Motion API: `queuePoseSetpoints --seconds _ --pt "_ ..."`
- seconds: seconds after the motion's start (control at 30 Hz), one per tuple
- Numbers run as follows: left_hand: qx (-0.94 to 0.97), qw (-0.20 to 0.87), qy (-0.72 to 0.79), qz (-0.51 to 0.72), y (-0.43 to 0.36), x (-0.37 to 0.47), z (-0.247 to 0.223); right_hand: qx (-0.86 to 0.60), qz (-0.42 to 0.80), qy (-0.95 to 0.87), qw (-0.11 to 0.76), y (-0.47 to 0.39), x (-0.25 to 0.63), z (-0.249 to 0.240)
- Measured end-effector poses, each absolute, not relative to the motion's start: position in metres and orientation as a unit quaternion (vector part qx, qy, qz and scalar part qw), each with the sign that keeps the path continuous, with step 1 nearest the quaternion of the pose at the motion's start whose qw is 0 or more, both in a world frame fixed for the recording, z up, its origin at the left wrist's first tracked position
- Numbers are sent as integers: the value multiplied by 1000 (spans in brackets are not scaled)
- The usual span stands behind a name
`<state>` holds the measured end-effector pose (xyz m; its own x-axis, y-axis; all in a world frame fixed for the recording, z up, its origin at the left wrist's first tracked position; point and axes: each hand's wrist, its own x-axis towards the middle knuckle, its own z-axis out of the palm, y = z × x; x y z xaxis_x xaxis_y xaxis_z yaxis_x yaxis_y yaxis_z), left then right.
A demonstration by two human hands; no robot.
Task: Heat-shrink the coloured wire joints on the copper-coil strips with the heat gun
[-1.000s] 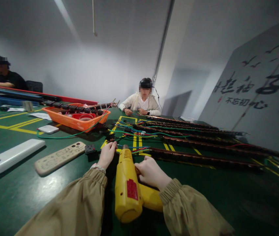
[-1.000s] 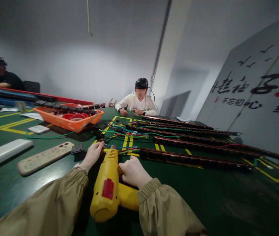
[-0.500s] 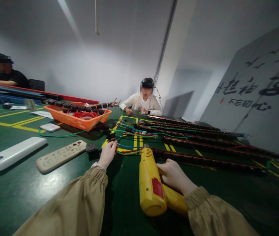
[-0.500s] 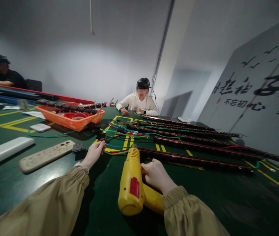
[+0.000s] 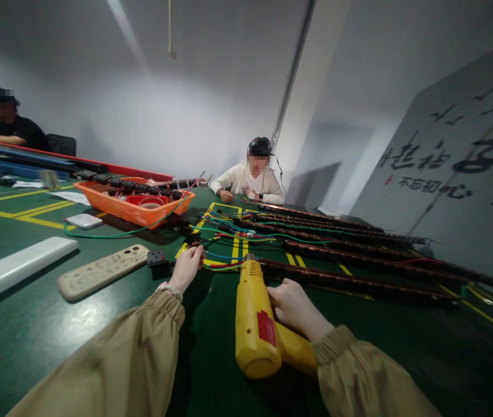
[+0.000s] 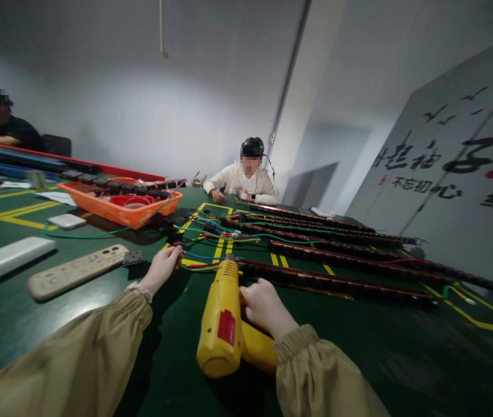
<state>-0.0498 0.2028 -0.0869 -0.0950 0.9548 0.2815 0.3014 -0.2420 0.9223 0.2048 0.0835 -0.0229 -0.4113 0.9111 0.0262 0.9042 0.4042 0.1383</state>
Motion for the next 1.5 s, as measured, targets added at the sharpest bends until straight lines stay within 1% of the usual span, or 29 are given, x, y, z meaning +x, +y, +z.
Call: queuePoseSetpoints --seconds 0.33,0.6,0.83,1.4,1.5 --pt "597 332 523 511 215 -52 -100 501 68 862 30 92 166 -23" --pt "589 348 515 516 212 -49 -97 473 75 877 28 97 138 -21" --pt "617 258 559 491 208 -53 -86 450 96 888 12 100 118 -23" --pt "631 244 555 485 199 -56 -77 439 90 894 -26 103 122 -29" --pt "621 264 550 492 196 -56 -76 445 71 892 -34 102 126 -29"
